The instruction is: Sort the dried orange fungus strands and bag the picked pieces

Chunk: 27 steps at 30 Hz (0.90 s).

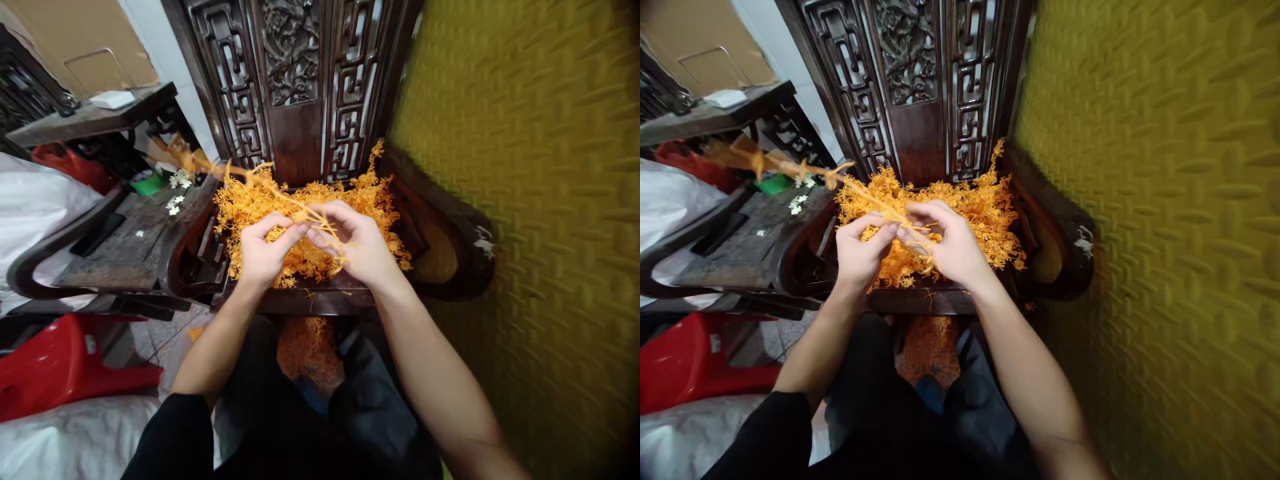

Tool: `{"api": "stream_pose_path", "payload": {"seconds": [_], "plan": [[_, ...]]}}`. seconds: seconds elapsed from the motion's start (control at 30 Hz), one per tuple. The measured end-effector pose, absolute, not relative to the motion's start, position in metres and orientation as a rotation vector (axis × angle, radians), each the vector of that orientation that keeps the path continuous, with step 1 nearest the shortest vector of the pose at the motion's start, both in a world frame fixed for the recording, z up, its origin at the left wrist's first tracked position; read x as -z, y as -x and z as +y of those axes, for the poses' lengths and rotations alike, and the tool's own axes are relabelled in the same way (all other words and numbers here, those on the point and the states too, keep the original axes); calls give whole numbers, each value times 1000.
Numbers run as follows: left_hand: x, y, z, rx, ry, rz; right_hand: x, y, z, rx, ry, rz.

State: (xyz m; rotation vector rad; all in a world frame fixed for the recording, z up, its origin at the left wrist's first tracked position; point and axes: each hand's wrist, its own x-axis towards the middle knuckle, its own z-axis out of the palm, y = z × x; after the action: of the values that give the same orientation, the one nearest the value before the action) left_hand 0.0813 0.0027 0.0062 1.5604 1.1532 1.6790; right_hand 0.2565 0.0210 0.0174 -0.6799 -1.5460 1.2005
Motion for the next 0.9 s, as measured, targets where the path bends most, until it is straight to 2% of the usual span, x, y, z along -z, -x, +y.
{"api": "stream_pose_path", "payload": {"seconds": [0.13,0.33,0.4,0.53,0.6,0.67,0.9], "plan": [[-7,-81,0,-1725,-1592,1147,-10,-251,16,-1294,664,-1613],[-13,-87,-6,-1732,-1826,1188,-13,-251,12,-1229,788,-1666],[-14,-86,-7,-1760,-1842,1204,-14,-256,14,-1070,815,-1627],[-13,-80,-3,-1875,-1682,1251,-19,-272,23,-511,670,-1097],[-9,-78,0,-1884,-1580,1229,-22,-278,28,-363,589,-925],[-6,-77,2,-1839,-1512,1172,-23,-281,30,-402,544,-880],[-7,-84,-2,-1646,-1555,1076,-14,-265,28,-859,523,-936]]}}
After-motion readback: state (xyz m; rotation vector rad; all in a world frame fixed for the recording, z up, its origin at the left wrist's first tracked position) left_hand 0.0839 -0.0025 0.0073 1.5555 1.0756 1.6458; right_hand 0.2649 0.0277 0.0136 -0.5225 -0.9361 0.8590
